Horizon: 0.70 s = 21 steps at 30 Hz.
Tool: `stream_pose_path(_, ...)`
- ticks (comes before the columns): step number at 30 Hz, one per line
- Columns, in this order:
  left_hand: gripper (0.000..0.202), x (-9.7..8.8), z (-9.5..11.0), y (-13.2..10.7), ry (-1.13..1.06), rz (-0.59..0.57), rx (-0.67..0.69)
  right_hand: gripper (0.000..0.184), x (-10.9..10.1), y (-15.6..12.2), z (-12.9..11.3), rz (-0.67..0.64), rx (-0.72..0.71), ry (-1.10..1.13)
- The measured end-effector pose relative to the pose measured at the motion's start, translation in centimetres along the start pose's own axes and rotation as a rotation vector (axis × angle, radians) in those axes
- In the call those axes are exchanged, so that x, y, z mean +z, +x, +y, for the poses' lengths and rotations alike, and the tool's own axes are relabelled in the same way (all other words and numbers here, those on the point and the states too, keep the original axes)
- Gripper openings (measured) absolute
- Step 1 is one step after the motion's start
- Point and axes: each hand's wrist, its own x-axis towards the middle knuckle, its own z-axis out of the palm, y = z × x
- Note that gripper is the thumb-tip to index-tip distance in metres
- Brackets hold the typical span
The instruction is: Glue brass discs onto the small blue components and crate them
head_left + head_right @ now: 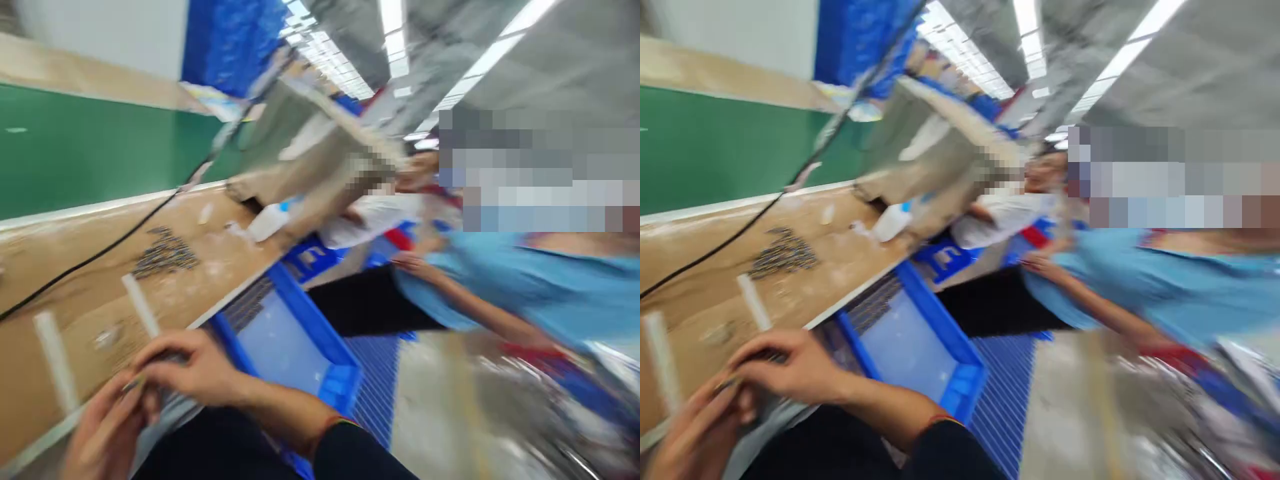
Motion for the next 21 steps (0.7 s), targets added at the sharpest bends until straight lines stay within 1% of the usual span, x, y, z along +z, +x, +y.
stream_pose_path(1, 0.060, -0.3, -0.2, -0.8, -0.039, -0.024, -0.023, 0.037, 0.1, -0.7, -0.4, 0.037, 0.020, 0.007)
stream_pose_path(2, 0.057, -0.3, -0.4, -1.2, -0.104, -0.050, -0.045, 0.029, -0.1, -1.1, -0.6, 0.065, 0.041, 0.018)
stream_pose_path(4, 0.047, 0.0, -0.5, -1.0, -0.236, -0.130, -0.072, 0.018, -0.9, -1.3, -0.7, 0.063, 0.047, 0.006)
stream_pose_path(6, 0.041, 0.3, -0.6, -0.5, -0.346, -0.185, -0.066, 0.014, -1.2, -1.2, -0.6, 0.037, 0.025, -0.012)
stream_pose_path(8, 0.039, 0.5, -0.8, -0.5, -0.422, -0.225, -0.058, 0.012, -1.1, -1.3, -0.7, 0.017, 0.002, -0.021)
stream_pose_path(11, 0.037, 0.7, -1.0, -1.0, -0.468, -0.262, -0.063, 0.010, -0.7, -1.5, -1.0, 0.003, -0.017, -0.030)
stream_pose_path(14, 0.036, 0.6, -1.1, -1.3, -0.464, -0.259, -0.062, 0.010, -0.9, -1.4, -1.1, -0.006, -0.029, -0.027)
stream_pose_path(17, 0.033, 0.8, -1.0, -1.0, -0.435, -0.211, -0.062, 0.010, -1.4, -1.2, -1.1, -0.016, -0.042, -0.026)
stream_pose_path(19, 0.034, 1.1, -0.9, -0.7, -0.384, -0.157, -0.064, 0.012, -1.9, -1.1, -1.0, -0.011, -0.091, -0.073)
stream_pose_path(21, 0.038, 1.4, -0.9, -0.5, -0.290, -0.093, -0.053, 0.015, -2.3, -1.0, -1.0, -0.010, -0.190, -0.161)
